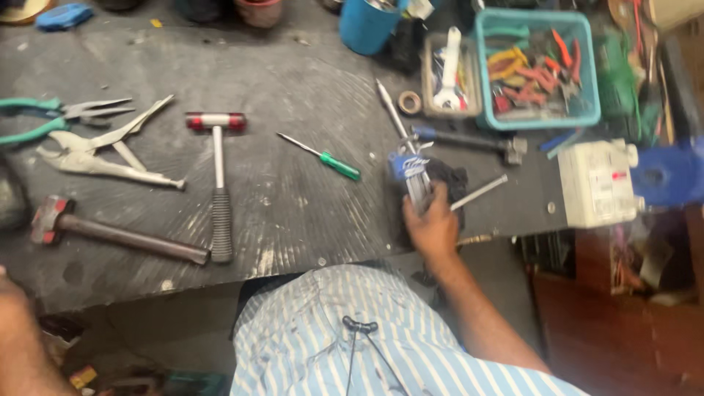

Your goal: The person works on a motorcycle shock absorber held in a bench vise, first using a long metal rod on the shock's lower mount, then fitting a grinding attachment and grinding the shock body with a green angle grinder. They set the grinder down, sort tools on the bench, and finally lift the shock absorber out of the vise.

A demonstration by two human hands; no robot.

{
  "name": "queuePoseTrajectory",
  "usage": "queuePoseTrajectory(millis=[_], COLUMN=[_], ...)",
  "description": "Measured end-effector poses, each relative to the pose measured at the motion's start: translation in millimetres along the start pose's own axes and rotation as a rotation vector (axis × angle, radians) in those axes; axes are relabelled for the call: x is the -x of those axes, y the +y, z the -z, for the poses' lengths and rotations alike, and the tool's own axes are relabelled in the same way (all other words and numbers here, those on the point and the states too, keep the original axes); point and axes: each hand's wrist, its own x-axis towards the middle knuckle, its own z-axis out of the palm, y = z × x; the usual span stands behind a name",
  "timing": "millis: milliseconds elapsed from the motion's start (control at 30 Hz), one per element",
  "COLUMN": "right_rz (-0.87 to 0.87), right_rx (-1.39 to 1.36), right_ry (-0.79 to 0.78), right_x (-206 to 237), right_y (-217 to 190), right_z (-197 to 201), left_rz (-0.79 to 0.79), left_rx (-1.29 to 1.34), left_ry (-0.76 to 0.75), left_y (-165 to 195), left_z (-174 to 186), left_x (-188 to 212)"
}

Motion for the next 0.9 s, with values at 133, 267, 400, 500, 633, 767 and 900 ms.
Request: queuePoseTrajectory(millis=[133,267,400,500,633,767,900], right_rz=[0.345,0.367,0.383,0.439,0.548,0.730,0.770], right_rx=[0.212,0.175,0.185,0.141,-0.066,-0.118,-0.103], right_ry=[0.104,-0.028,0.068,0.159,0.222,0.076,-0.065], right_x=[-21,-28,-22,-16,-2,3,-3], right_y=[20,18,10,3,-8,-20,-39], right_z=[21,21,17,15,17,13,-8], left_rz=[-0.066,-0.227,-0.604,-1.059,-1.119,-1.064,-0.842], left_rx=[-0.104,-0.004,0.756,0.914,0.765,0.493,0.325], left_ry=[-0.136,-0.109,-0.543,-0.548,-0.349,0.297,0.568], left_y=[8,53,184,295,375,356,278], left_z=[59,133,131,97,73,88,93], left_x=[18,98,219,283,315,288,229])
